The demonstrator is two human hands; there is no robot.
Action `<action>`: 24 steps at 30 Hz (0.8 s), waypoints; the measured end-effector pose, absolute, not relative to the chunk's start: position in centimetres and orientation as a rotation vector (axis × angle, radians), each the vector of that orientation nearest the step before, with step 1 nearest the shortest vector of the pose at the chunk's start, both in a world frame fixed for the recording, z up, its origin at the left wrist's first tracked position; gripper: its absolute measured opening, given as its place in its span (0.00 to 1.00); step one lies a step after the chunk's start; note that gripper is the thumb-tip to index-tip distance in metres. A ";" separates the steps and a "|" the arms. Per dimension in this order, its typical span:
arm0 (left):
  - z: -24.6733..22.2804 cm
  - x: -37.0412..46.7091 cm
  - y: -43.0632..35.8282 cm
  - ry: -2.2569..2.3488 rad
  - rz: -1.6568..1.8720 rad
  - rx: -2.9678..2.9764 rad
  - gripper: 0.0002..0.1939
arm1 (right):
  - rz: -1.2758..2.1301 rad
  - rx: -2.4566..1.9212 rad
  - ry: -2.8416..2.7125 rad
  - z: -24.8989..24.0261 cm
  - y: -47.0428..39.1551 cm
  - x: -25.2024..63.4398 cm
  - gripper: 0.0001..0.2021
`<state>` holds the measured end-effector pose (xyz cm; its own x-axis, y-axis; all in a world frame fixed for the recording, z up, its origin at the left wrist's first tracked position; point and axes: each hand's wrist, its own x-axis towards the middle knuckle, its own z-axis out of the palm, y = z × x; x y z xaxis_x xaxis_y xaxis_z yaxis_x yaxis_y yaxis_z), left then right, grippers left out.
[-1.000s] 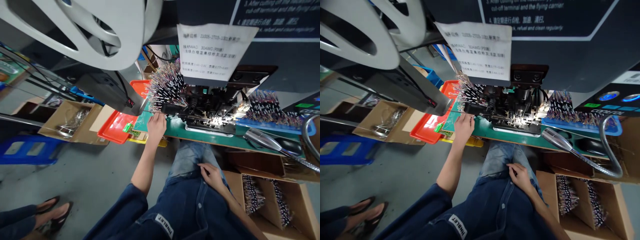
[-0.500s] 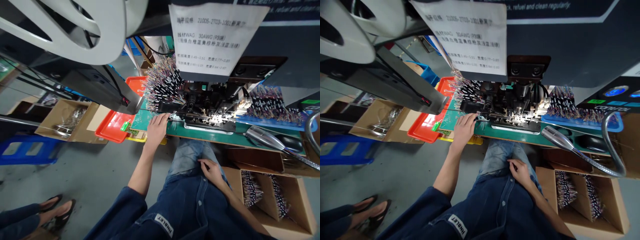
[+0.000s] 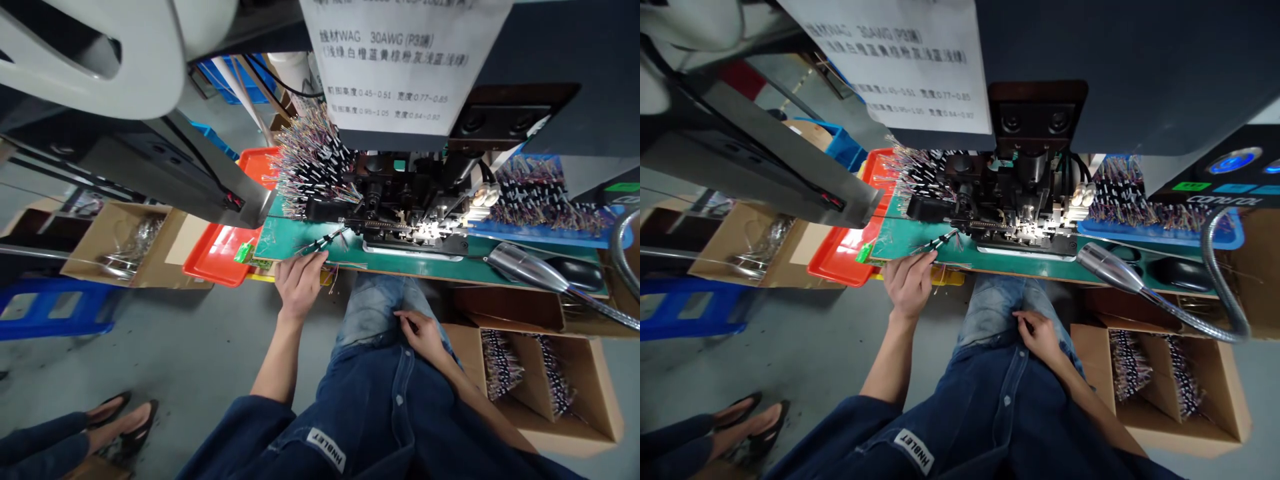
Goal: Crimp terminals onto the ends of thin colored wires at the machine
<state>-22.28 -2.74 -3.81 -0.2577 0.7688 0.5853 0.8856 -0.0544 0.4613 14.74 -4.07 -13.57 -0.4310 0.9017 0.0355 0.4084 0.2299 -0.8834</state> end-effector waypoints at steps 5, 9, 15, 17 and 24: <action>-2.1 -14.7 -5.4 -2.342 -2.035 -1.851 0.13 | 1.225 -1.154 -1.893 -10.6 -3.8 13.9 0.17; -1.6 -8.8 -6.2 -2.654 -2.858 -1.745 0.19 | 1.469 -0.924 -1.673 -5.9 -3.4 12.0 0.20; -1.2 -6.7 -5.4 -2.690 -2.890 -1.719 0.17 | 1.768 -0.982 -1.318 -1.5 -3.4 10.5 0.23; -1.3 -7.2 -5.0 -2.515 -2.947 -1.928 0.20 | 1.838 -0.950 -1.250 -1.3 -3.6 10.9 0.23; -0.7 -8.2 -2.1 -2.326 -3.298 -1.963 0.21 | 2.028 -0.817 -1.226 -1.3 -3.4 12.7 0.24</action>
<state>-8.16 -2.13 -0.69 0.0114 0.9936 -0.1123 -0.4393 0.1059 0.8921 12.72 -3.45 -1.29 -0.6134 0.7677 -0.1856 -0.1925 -0.3733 -0.9075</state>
